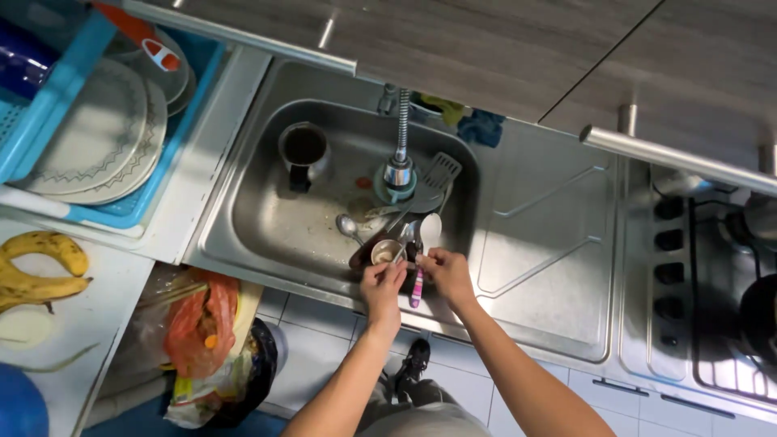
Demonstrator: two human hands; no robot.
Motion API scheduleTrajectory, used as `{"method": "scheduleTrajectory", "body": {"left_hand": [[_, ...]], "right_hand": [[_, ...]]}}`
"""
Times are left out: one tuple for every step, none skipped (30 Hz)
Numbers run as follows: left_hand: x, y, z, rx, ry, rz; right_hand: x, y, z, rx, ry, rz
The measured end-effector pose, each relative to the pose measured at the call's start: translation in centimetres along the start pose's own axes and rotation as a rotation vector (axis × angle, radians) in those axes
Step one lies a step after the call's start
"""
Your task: Clearing dirty dishes from a dining table and carrying them to the kitchen sink.
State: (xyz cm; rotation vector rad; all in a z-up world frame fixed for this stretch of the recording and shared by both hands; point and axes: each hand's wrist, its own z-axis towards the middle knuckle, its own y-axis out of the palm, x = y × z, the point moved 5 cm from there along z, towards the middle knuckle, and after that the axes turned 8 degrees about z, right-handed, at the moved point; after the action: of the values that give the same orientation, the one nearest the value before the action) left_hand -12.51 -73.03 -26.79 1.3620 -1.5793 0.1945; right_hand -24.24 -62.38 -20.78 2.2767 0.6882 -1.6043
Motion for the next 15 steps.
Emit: {"method": "scheduleTrajectory", "body": {"left_hand": [[-0.8,0.1,0.7,-0.002,-0.002,0.003],[-1.6,0.1,1.2,-0.001,0.009,0.04],[-2.5,0.0,1.6,-0.001,0.019,0.078],[-3.3,0.1,2.3,-0.003,0.018,0.081],[-4.1,0.1,2.9,0.004,0.035,0.125],[-4.9,-0.1,3.3,0.012,0.049,0.17],[-4.9,0.0,3.2,0.01,0.044,0.175],[-4.7,0.3,3.4,0.024,0.047,0.361],[-4.4,0.5,3.6,0.037,0.05,0.547],[-4.6,0.4,3.8,0.035,0.047,0.549],[-4.8,0.4,4.0,0.004,0.038,0.596],[-5.0,0.3,4.4,-0.025,0.031,0.644],[-5.2,0.1,4.6,-0.027,0.03,0.646],[-5.6,-0.1,4.9,-0.073,0.007,0.634],[-6.0,-0.2,5.0,-0.119,-0.017,0.622]], "right_hand": [[-0.8,0.1,0.4,0.003,0.001,0.002],[-1.2,0.1,0.6,0.027,0.04,-0.175],[-1.7,0.0,0.7,0.049,0.079,-0.351],[-0.4,0.0,1.9,0.052,0.081,-0.349],[1.1,-0.1,3.0,0.063,0.119,-0.275],[2.8,-0.3,3.9,0.077,0.161,-0.2],[2.9,-0.2,3.9,0.081,0.166,-0.197],[2.5,-0.1,4.3,0.062,0.121,-0.326],[2.1,0.1,4.7,0.044,0.076,-0.455],[3.0,0.0,5.2,0.047,0.079,-0.455],[3.6,-0.1,5.8,0.057,0.028,-0.512],[4.2,-0.1,6.4,0.067,-0.024,-0.569],[3.8,-0.2,6.4,0.068,-0.023,-0.568],[3.6,-0.3,6.3,0.066,0.011,-0.579],[3.4,-0.3,6.2,0.063,0.044,-0.589]]}}
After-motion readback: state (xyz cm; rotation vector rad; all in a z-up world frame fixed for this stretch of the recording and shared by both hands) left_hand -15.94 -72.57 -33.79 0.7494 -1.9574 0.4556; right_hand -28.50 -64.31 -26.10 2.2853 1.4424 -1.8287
